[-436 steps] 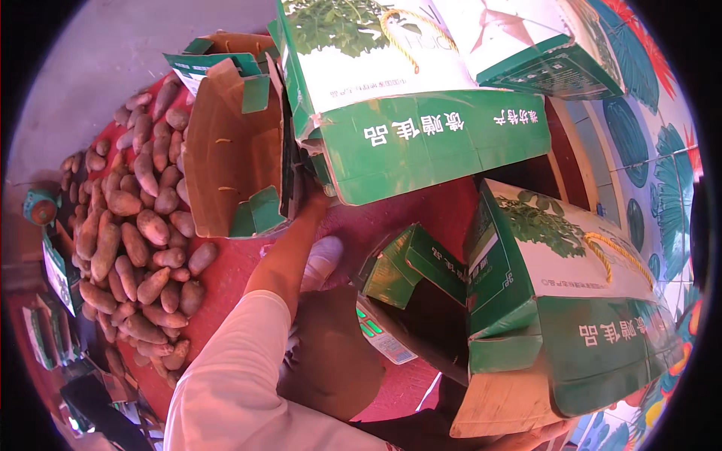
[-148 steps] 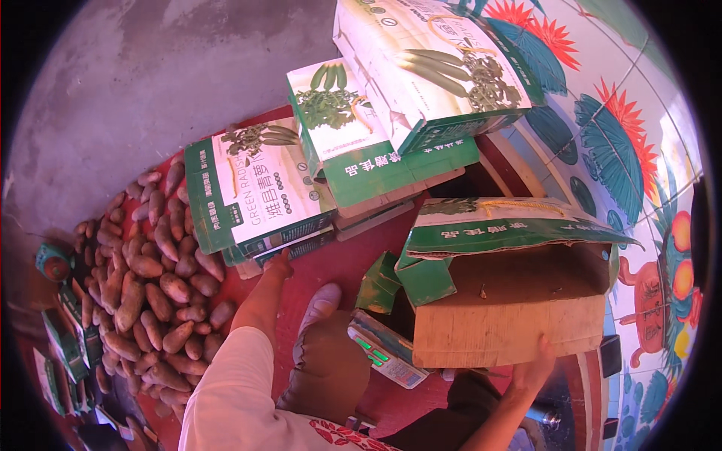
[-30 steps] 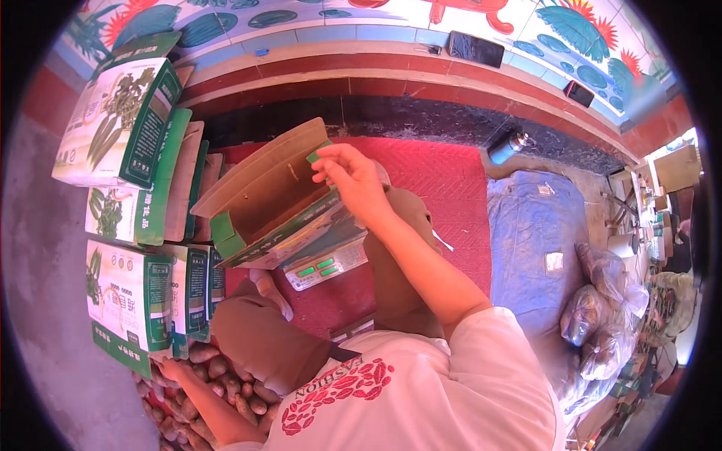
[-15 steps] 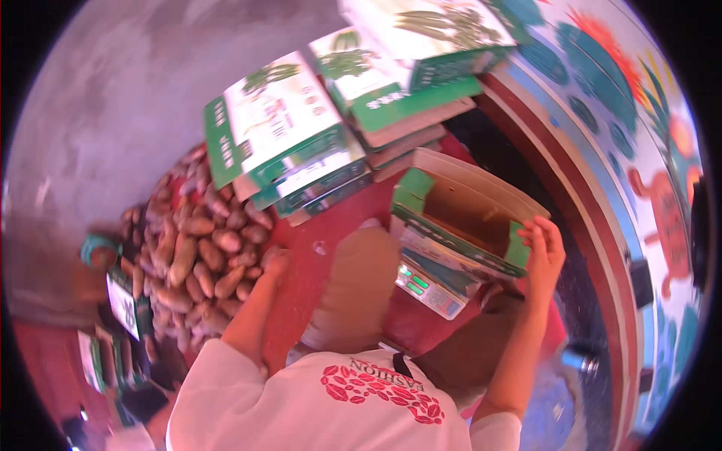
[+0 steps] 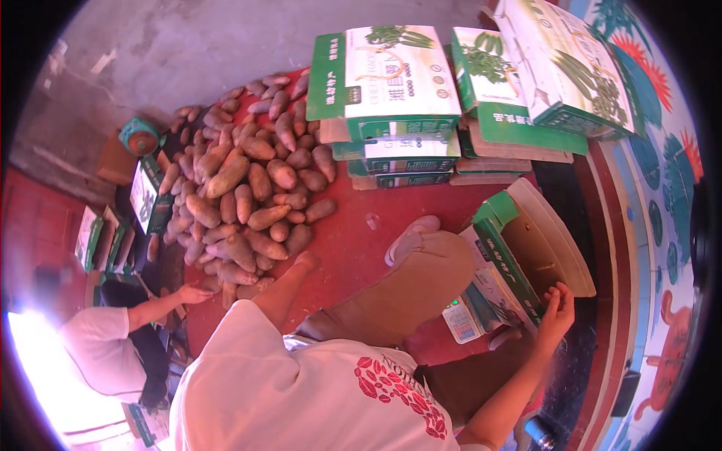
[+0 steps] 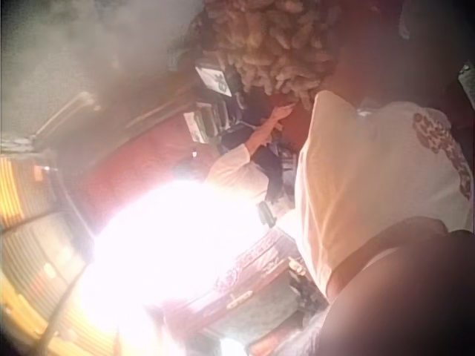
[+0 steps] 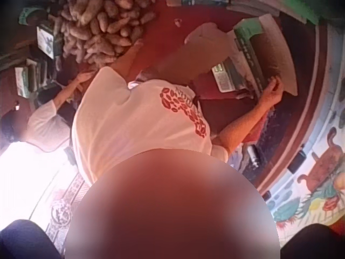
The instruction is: Sort sweet potatoes from a pile and place them into cardboard boxes while using a digital scale to weigh the contents.
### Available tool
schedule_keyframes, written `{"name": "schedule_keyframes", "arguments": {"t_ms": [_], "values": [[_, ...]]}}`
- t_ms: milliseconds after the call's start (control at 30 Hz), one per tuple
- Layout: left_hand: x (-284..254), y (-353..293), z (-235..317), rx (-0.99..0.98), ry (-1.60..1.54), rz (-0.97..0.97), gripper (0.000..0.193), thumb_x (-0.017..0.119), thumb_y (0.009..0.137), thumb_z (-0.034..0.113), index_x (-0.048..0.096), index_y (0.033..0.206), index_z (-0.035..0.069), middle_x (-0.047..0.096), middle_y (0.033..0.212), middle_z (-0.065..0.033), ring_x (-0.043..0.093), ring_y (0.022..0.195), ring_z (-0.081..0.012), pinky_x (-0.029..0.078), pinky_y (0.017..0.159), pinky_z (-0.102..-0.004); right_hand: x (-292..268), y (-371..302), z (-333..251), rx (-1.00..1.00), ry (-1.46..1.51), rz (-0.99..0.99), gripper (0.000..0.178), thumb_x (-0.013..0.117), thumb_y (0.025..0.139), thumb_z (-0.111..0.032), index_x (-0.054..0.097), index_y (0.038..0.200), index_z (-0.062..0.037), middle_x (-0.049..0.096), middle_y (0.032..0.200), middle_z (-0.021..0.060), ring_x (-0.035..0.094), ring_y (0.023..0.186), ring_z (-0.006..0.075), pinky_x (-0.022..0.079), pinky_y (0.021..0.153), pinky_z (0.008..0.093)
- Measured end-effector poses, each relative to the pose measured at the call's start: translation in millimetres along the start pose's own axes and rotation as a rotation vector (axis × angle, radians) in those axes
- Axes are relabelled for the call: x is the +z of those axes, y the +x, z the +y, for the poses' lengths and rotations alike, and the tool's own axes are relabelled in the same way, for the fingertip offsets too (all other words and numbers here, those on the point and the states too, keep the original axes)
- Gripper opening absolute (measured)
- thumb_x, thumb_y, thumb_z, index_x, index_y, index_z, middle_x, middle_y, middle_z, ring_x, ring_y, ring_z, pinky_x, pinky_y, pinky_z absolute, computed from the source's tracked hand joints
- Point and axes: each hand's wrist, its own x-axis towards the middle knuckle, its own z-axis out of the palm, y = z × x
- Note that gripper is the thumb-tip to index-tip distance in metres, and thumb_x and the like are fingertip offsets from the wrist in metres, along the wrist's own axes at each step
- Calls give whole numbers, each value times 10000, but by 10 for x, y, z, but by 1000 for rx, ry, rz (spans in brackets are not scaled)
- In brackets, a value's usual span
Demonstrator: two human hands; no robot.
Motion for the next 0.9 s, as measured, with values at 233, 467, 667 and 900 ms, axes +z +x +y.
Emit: {"name": "schedule_keyframes", "arguments": {"t_ms": [233, 467, 667, 900], "values": [[560, 22, -103, -257, -292, 24, 304, 401, 871, 176, 629, 1050, 84, 614, 1088, -112, 612, 959, -288, 505, 744, -412, 129, -31, -138, -50, -154, -119, 197, 501, 910, -123, 568, 1043, 6, 606, 862, 77, 571, 774, 119, 461, 710, 242], [337, -394, 63, -379, -503, -30, 312, 411, 874, 230, 624, 1054, 90, 588, 1117, -142, 561, 1046, -305, 461, 867, -381, 213, -94, -240, -150, -325, -126, 177, 522, 890, -119, 587, 995, 8, 613, 834, 95, 591, 767, 146, 458, 685, 263], [1167, -447, -305, -177, -333, -98, 330, 470, 813, 216, 620, 1079, 92, 571, 1156, -144, 547, 1077, -303, 448, 892, -409, 307, -80, -236, -206, -348, -134, 204, 517, 899, -160, 594, 987, 7, 619, 846, 106, 590, 776, 185, 459, 698, 286], [1080, -1197, 84, -464, -644, -219, 347, 485, 826, 271, 612, 1076, 67, 575, 1141, -157, 555, 1054, -313, 429, 912, -409, 185, -94, -151, -230, -437, -88, 217, 500, 911, -168, 596, 999, 6, 624, 900, 127, 602, 809, 209, 465, 726, 298]]}}
